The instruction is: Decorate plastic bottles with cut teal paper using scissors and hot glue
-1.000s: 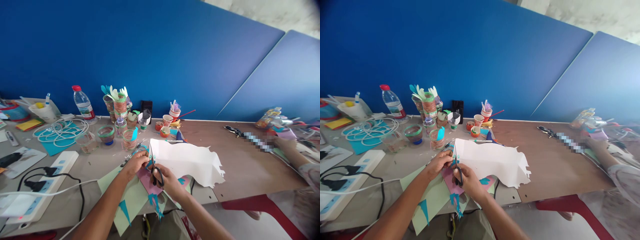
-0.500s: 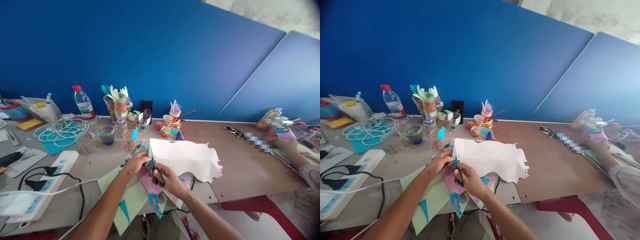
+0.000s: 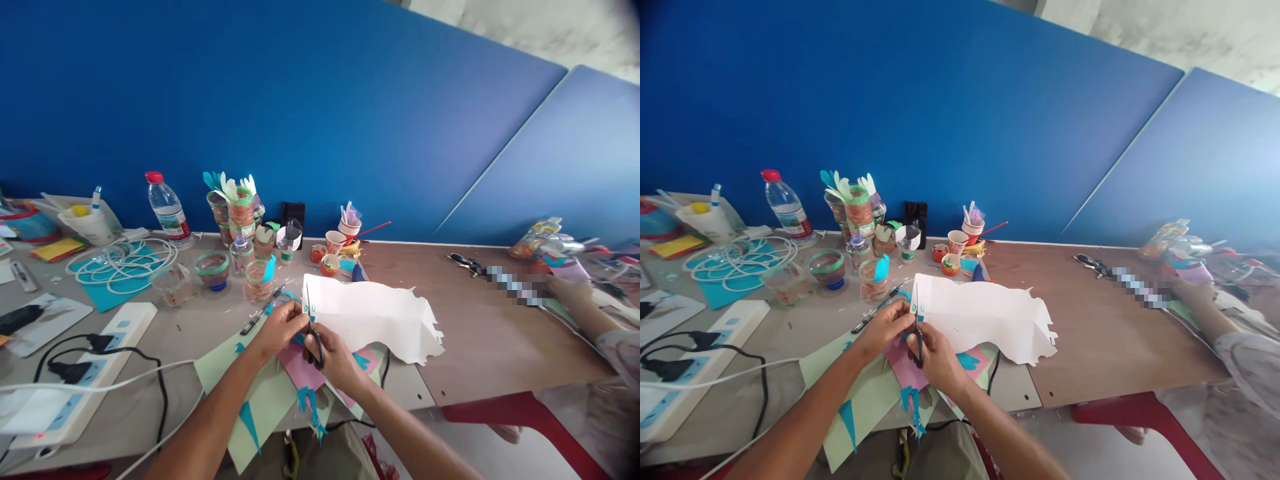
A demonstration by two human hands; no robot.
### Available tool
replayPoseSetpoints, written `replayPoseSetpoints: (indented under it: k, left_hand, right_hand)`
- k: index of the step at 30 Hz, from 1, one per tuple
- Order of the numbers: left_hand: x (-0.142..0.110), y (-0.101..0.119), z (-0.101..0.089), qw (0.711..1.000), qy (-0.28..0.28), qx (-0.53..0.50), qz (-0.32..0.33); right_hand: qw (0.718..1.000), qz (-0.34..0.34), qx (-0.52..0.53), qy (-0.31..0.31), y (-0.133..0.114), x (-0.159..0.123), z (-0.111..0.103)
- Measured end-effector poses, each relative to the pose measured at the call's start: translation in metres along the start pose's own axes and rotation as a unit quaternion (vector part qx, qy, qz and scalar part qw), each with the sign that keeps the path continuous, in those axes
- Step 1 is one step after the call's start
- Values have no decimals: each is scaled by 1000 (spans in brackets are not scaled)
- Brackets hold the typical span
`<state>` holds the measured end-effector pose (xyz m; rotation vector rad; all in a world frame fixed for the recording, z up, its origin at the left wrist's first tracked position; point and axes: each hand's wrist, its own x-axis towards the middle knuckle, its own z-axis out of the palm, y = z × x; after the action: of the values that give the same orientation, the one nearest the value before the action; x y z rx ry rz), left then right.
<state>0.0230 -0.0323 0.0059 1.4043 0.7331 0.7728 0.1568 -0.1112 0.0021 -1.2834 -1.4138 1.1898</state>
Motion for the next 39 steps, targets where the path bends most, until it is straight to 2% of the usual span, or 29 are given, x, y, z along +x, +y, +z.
replayPoseSetpoints:
  k: [4,9,14,26,39]
  left_hand:
    - [3,-3,2,999,32,27,25]
    - [3,-4,1,1000,13,-14,-6]
    - [3,-5,0,1000,10,-1,-21]
    - [4,-7,-1,999,2,21,-24]
    - [4,-6,-2,1000,14,17,-11]
  right_hand:
    - [1000,-17,-21,6,1,2,1]
    - [1000,-8,-2,-28,1,2,-5]
    - [998,2,-17,-57,-2,1,-15]
    - [997,28,-15,-77,-6,-1,-24]
    - [998,8,-16,-59,-4,1,-16]
